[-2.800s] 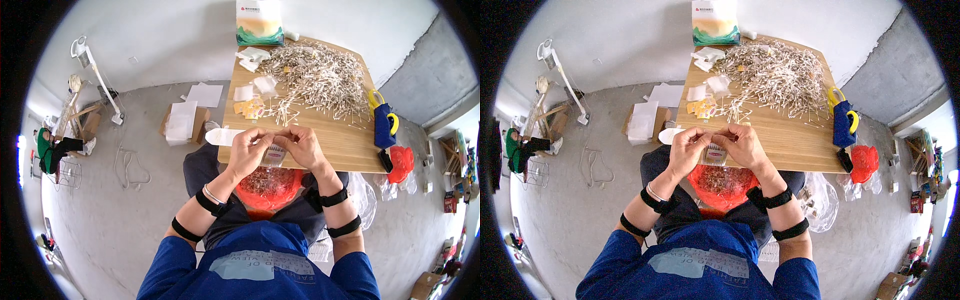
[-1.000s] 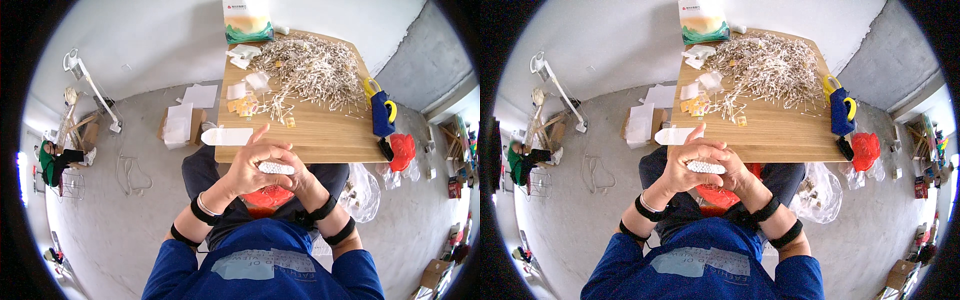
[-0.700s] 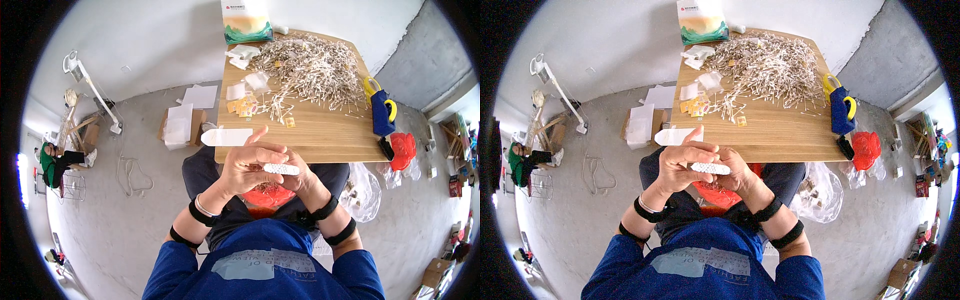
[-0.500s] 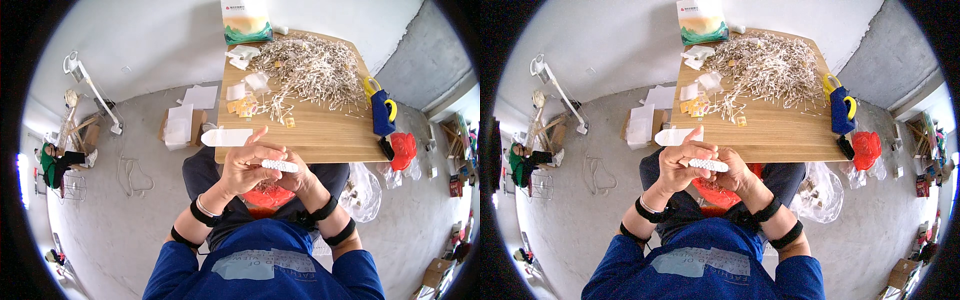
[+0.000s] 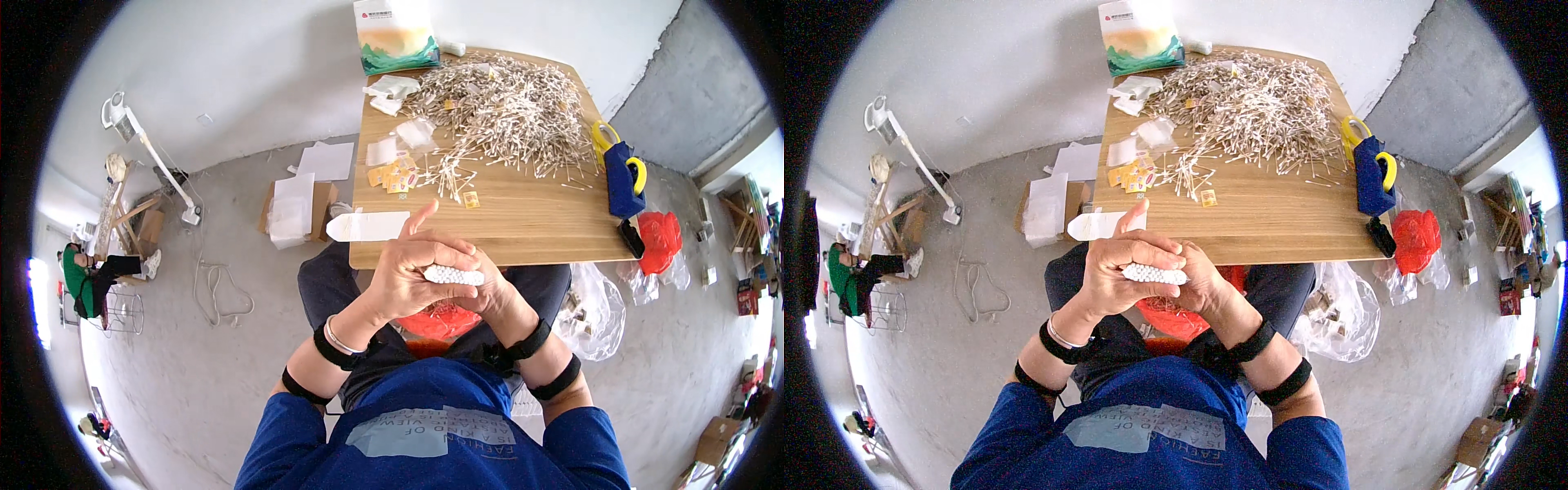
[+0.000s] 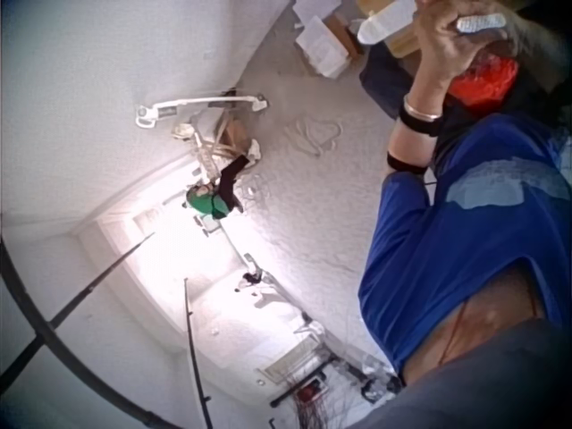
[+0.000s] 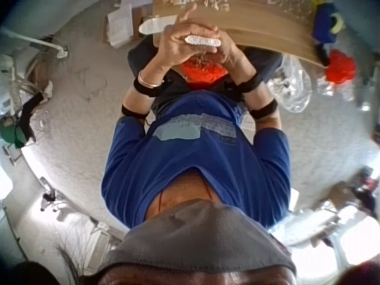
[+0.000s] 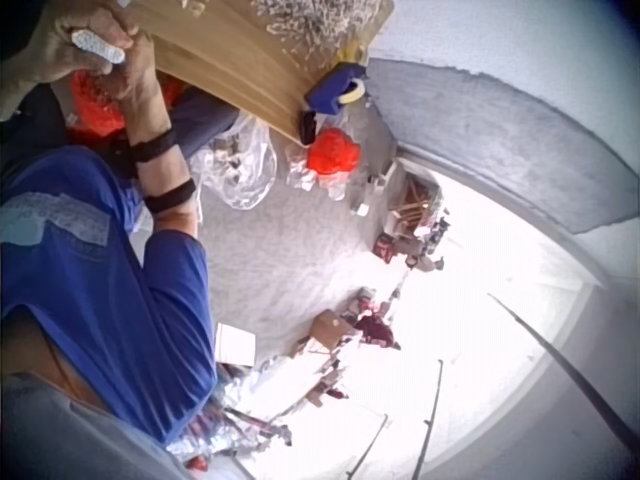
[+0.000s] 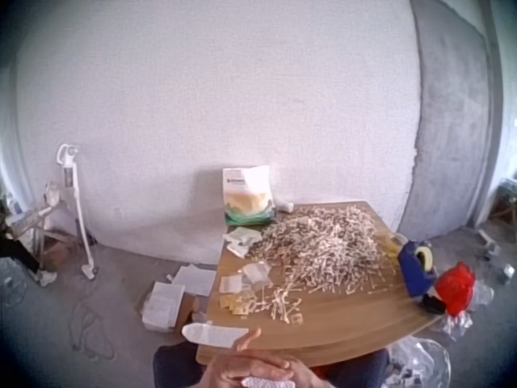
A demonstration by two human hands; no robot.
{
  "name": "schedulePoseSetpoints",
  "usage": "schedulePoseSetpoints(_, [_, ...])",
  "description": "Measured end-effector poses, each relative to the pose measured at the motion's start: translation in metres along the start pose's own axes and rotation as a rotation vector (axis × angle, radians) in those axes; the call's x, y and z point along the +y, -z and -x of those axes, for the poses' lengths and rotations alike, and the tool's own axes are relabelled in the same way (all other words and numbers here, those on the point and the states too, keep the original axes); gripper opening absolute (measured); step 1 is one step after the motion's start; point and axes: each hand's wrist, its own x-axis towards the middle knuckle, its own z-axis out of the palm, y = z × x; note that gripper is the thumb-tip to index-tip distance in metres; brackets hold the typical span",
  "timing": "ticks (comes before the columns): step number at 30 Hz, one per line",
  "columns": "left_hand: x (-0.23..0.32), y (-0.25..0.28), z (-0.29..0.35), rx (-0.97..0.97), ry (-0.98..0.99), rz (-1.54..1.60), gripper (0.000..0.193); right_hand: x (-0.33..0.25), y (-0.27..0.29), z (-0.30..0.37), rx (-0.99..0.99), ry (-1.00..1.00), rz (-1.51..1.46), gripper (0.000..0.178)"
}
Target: The person sits at a table and manually packs cotton swabs into small plastic blister packs. They pick up a blister pack, insert a swab, and seal it with a backing card. The process is repeated for multiple units.
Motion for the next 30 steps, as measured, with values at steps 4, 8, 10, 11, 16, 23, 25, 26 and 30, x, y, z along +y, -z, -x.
schedulePoseSetpoints(4, [0.000,0.001,-0.001,-0.018,0.021,-0.011,0.031,-0.002,-0.005,0.001,0.096,-0.012,0.035,0.037])
schedulePoseSetpoints(8, [0.000,0.001,-0.002,0.023,0.030,0.142,0.032,-0.007,-0.006,0.005,0.203,-0.022,0.034,0.030])
schedulePoseSetpoints(10, [-0.007,0.006,0.003,0.064,0.019,0.178,0.033,-0.007,-0.025,0.004,0.361,-0.010,0.023,0.024])
schedulePoseSetpoints(11, [-0.010,0.007,0.005,0.057,0.002,0.167,0.032,-0.008,-0.017,0.003,0.341,-0.009,0.035,0.024])
schedulePoseSetpoints(16, [-0.016,0.004,0.008,0.084,-0.037,0.183,0.031,-0.010,0.000,0.000,0.321,0.009,0.065,0.024])
schedulePoseSetpoints(23, [-0.010,0.003,0.003,0.059,0.021,0.191,0.029,-0.012,-0.002,0.002,0.342,0.006,0.049,0.025])
schedulePoseSetpoints(25, [-0.015,0.006,0.005,0.019,-0.022,0.149,0.031,-0.012,0.004,0.001,0.287,0.005,0.064,0.025])
schedulePoseSetpoints(26, [-0.017,0.007,0.006,0.018,-0.022,0.151,0.032,-0.013,0.005,0.001,0.283,0.008,0.074,0.025])
schedulePoseSetpoints(30, [-0.017,0.004,0.007,0.039,0.034,0.198,0.035,-0.013,0.003,0.002,0.255,0.010,0.043,0.024])
